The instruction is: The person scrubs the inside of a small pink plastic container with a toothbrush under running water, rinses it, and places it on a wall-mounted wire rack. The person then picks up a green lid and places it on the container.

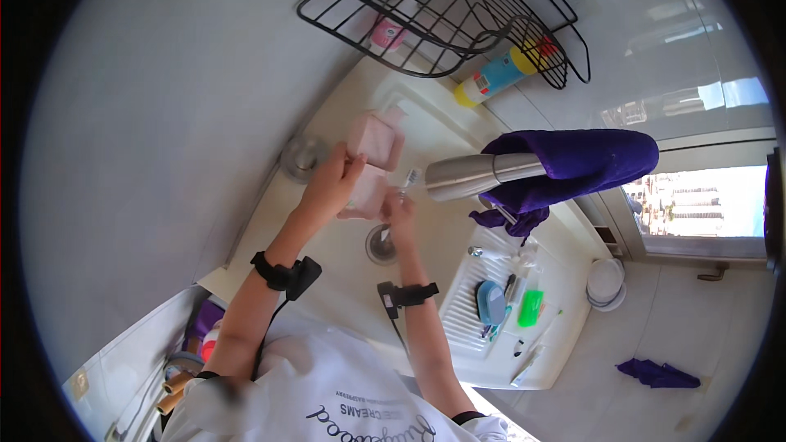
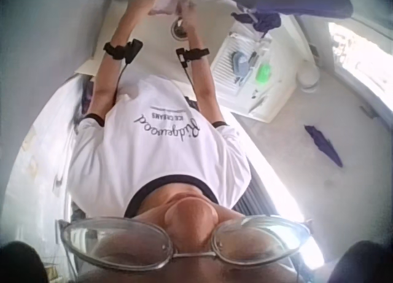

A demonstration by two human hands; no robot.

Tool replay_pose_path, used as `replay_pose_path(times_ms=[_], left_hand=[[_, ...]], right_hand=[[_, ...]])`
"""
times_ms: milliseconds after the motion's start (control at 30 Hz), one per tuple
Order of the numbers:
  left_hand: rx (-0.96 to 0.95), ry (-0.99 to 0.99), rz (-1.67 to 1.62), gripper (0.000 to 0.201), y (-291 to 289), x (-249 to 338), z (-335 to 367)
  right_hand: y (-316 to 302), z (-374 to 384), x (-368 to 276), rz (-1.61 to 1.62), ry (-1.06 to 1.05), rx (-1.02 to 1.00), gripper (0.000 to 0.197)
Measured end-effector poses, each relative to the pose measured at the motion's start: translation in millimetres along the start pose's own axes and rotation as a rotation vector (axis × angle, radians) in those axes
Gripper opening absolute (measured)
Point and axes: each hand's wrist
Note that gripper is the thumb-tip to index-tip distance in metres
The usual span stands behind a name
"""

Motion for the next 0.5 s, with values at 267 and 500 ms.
replay_pose_path(times_ms=[267,500], left_hand=[[-0.018,0.010,0.031,0.029,-1.9,3.1,0.3],[-0.025,0.022,0.052,0.029,-0.9,4.8,1.1]], right_hand=[[-3.9,2.8,-12.9,-0.036,0.019,-0.080,0.028],[-6.7,8.7,-4.0,-0.035,0.005,-0.147,0.020]])
Point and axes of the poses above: each hand's wrist, its own z-axis towards the middle knuckle, its own y-axis out of the palm, x = y × z, and after that the axes turned 11 degrees about -z, right-handed
